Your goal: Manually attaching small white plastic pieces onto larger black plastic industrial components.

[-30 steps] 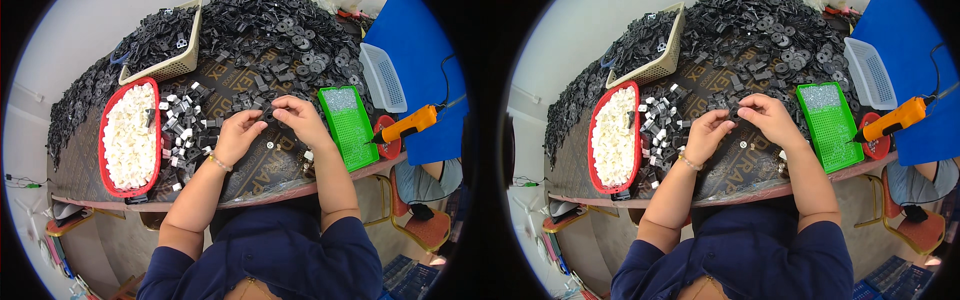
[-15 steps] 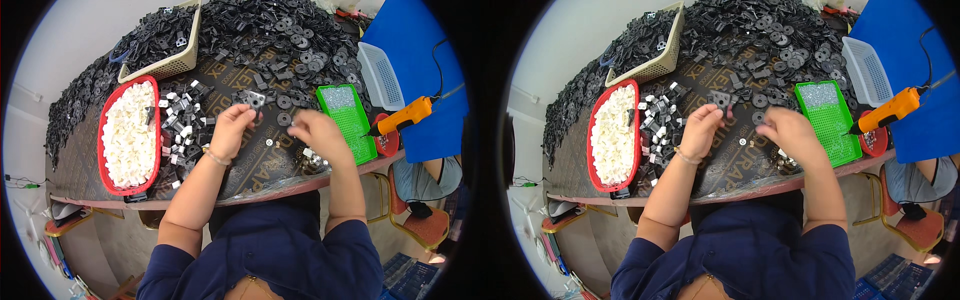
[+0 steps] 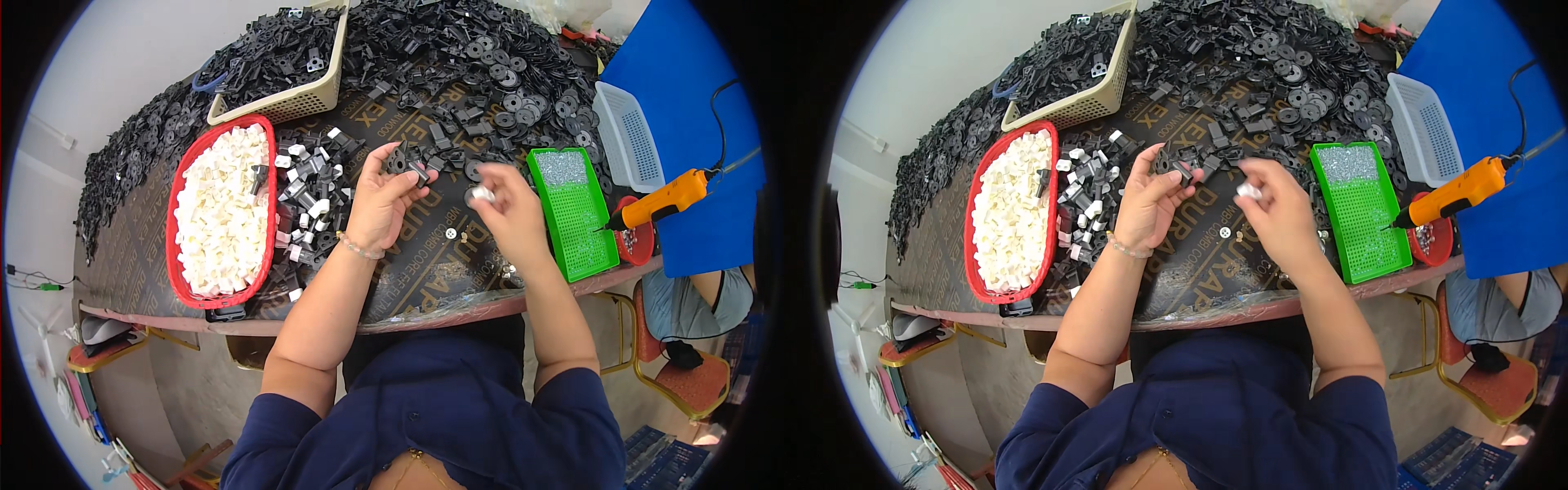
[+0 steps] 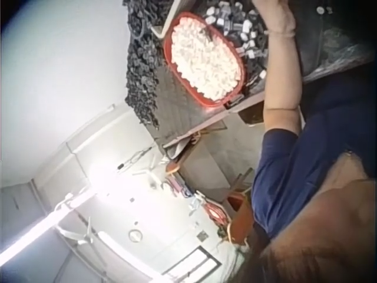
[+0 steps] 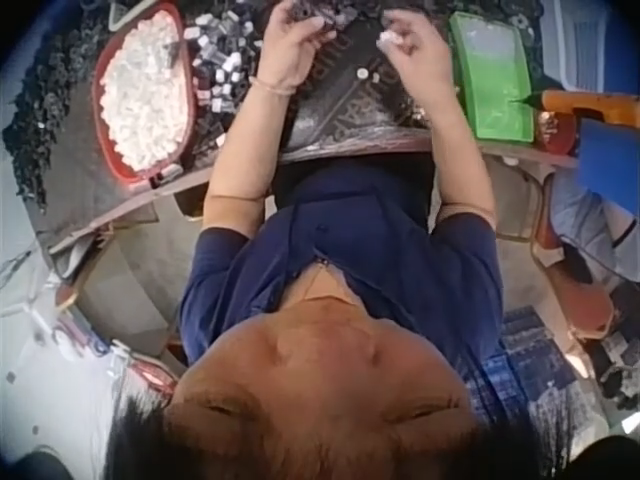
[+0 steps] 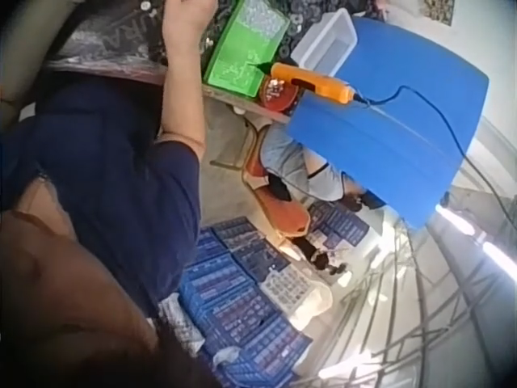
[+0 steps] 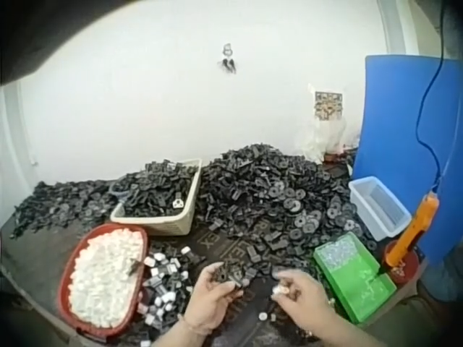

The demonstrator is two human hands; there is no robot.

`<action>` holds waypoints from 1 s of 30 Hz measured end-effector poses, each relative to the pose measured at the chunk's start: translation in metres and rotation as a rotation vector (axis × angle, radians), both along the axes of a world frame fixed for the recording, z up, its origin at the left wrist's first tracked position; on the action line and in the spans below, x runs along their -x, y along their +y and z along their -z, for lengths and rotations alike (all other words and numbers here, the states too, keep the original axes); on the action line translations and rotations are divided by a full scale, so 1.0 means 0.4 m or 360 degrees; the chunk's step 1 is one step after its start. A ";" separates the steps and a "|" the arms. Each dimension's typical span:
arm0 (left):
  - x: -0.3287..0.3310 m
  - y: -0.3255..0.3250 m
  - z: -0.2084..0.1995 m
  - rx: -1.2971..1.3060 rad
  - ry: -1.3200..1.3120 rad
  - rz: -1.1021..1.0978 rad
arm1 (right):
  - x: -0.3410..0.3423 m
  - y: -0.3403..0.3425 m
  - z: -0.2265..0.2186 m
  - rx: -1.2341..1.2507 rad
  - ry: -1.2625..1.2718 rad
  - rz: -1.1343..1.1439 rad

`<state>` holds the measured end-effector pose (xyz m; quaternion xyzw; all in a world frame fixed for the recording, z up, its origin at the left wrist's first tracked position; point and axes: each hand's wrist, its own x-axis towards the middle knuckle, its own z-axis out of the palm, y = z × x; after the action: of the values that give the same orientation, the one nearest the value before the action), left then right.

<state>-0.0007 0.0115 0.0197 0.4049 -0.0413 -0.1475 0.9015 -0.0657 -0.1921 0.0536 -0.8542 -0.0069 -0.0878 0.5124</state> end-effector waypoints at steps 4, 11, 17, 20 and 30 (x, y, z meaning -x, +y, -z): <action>-0.020 0.003 0.043 -0.0013 -0.0083 -0.0170 | -0.119 0.060 0.037 -0.0788 0.0212 -0.0327; -0.020 -0.002 0.047 -0.0071 -0.0158 -0.0384 | -0.134 0.125 0.080 -0.1334 0.0244 -0.0331; 0.010 -0.039 0.048 -0.0146 -0.0299 -0.0500 | -0.112 0.118 0.115 -0.1356 0.0097 -0.0264; 0.006 -0.034 0.058 -0.0181 -0.0351 -0.0512 | -0.115 0.105 0.134 -0.1367 0.0145 -0.0313; -0.004 -0.012 0.039 0.0453 0.0350 0.0359 | -0.210 0.104 -0.024 -0.0883 -0.0054 -0.0700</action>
<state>0.0011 0.0066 0.0041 0.2476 -0.0080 -0.2833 0.9265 0.0183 -0.1503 0.0632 -0.6590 -0.1752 0.0119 0.7314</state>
